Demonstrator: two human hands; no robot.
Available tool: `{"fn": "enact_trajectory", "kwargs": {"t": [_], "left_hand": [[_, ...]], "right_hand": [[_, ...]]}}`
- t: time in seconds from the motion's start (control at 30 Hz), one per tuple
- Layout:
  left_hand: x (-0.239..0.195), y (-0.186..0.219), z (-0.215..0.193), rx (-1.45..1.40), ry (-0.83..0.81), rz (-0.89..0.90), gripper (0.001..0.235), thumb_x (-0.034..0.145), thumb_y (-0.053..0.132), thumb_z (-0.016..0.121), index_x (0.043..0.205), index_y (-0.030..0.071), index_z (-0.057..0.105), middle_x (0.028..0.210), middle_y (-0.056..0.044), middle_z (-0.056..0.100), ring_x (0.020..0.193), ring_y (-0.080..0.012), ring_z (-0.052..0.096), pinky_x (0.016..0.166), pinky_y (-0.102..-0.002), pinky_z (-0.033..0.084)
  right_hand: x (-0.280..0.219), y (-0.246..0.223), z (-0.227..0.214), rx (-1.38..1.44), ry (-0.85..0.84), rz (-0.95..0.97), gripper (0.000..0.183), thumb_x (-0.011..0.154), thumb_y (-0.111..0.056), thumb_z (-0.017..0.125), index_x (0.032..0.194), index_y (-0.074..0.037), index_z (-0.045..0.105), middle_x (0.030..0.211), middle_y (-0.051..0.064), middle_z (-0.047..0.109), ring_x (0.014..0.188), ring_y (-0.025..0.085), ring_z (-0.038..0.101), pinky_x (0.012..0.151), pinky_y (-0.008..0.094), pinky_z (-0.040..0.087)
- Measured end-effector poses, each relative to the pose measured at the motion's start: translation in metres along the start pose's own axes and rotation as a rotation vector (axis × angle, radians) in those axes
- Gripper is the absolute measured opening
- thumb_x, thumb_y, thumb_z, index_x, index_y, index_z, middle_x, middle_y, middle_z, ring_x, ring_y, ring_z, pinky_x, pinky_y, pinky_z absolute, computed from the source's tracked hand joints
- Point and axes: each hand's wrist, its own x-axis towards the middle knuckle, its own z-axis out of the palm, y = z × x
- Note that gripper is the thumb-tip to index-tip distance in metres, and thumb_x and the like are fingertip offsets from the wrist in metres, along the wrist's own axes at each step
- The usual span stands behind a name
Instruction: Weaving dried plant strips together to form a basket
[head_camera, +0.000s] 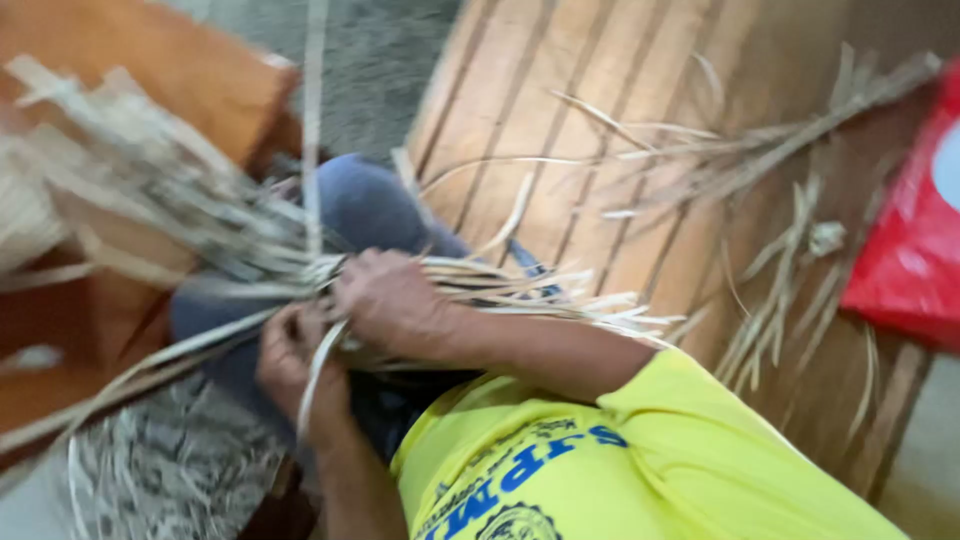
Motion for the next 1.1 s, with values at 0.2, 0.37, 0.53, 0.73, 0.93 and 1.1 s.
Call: {"fn": "enact_trajectory", "kwargs": {"t": [0.2, 0.37, 0.53, 0.73, 0.93, 1.1], "left_hand": [[0.005, 0.001, -0.010, 0.117, -0.013, 0.064, 0.015, 0.110, 0.008, 0.061, 0.109, -0.001, 0.072, 0.092, -0.013, 0.072, 0.077, -0.0208, 0.061, 0.073, -0.036, 0.048], [0.007, -0.023, -0.019, 0.096, -0.063, 0.166, 0.027, 0.119, 0.017, 0.060, 0.112, -0.008, 0.069, 0.105, -0.021, 0.072, 0.092, -0.0302, 0.068, 0.080, -0.040, 0.053], [0.004, -0.018, -0.011, 0.327, 0.010, 0.242, 0.031, 0.117, 0.022, 0.069, 0.109, -0.007, 0.077, 0.096, -0.028, 0.073, 0.079, -0.0418, 0.067, 0.072, -0.049, 0.048], [-0.006, 0.016, 0.008, 0.125, 0.219, 0.221, 0.014, 0.111, 0.003, 0.050, 0.107, -0.003, 0.062, 0.100, -0.015, 0.057, 0.097, -0.0207, 0.058, 0.096, -0.036, 0.046], [0.013, 0.026, -0.007, 0.108, -0.021, -0.030, 0.024, 0.103, 0.024, 0.068, 0.120, 0.008, 0.073, 0.101, -0.016, 0.072, 0.099, -0.0405, 0.071, 0.083, -0.057, 0.061], [0.017, 0.063, -0.015, -0.067, -0.085, -0.270, 0.043, 0.097, 0.037, 0.070, 0.122, 0.002, 0.071, 0.109, -0.024, 0.075, 0.104, -0.0391, 0.072, 0.086, -0.054, 0.061]], "right_hand": [[-0.003, -0.028, -0.024, 0.155, -0.040, -0.004, 0.018, 0.088, -0.029, 0.060, 0.081, -0.012, 0.064, 0.085, 0.009, 0.067, 0.082, 0.030, 0.063, 0.073, 0.045, 0.049], [0.010, -0.032, -0.028, 0.325, -0.108, 0.129, 0.015, 0.085, -0.023, 0.056, 0.084, -0.011, 0.066, 0.083, 0.009, 0.069, 0.083, 0.034, 0.066, 0.067, 0.051, 0.053], [0.026, -0.005, 0.027, 0.482, -0.251, 0.207, 0.018, 0.071, -0.026, 0.056, 0.083, -0.018, 0.067, 0.087, 0.005, 0.074, 0.092, 0.034, 0.073, 0.063, 0.051, 0.055], [0.067, -0.018, -0.065, 0.546, -0.514, 0.240, 0.026, 0.077, -0.042, 0.062, 0.082, -0.023, 0.079, 0.075, 0.006, 0.076, 0.086, 0.037, 0.076, 0.073, 0.051, 0.060], [0.088, 0.029, -0.042, 0.562, -0.197, -0.442, 0.028, 0.087, -0.037, 0.058, 0.084, -0.010, 0.061, 0.074, 0.016, 0.066, 0.083, 0.043, 0.068, 0.082, 0.057, 0.051], [0.067, 0.062, 0.016, 0.294, -0.089, -0.576, 0.025, 0.089, -0.044, 0.054, 0.085, -0.020, 0.058, 0.085, 0.002, 0.059, 0.095, 0.025, 0.057, 0.108, 0.061, 0.030]]}}
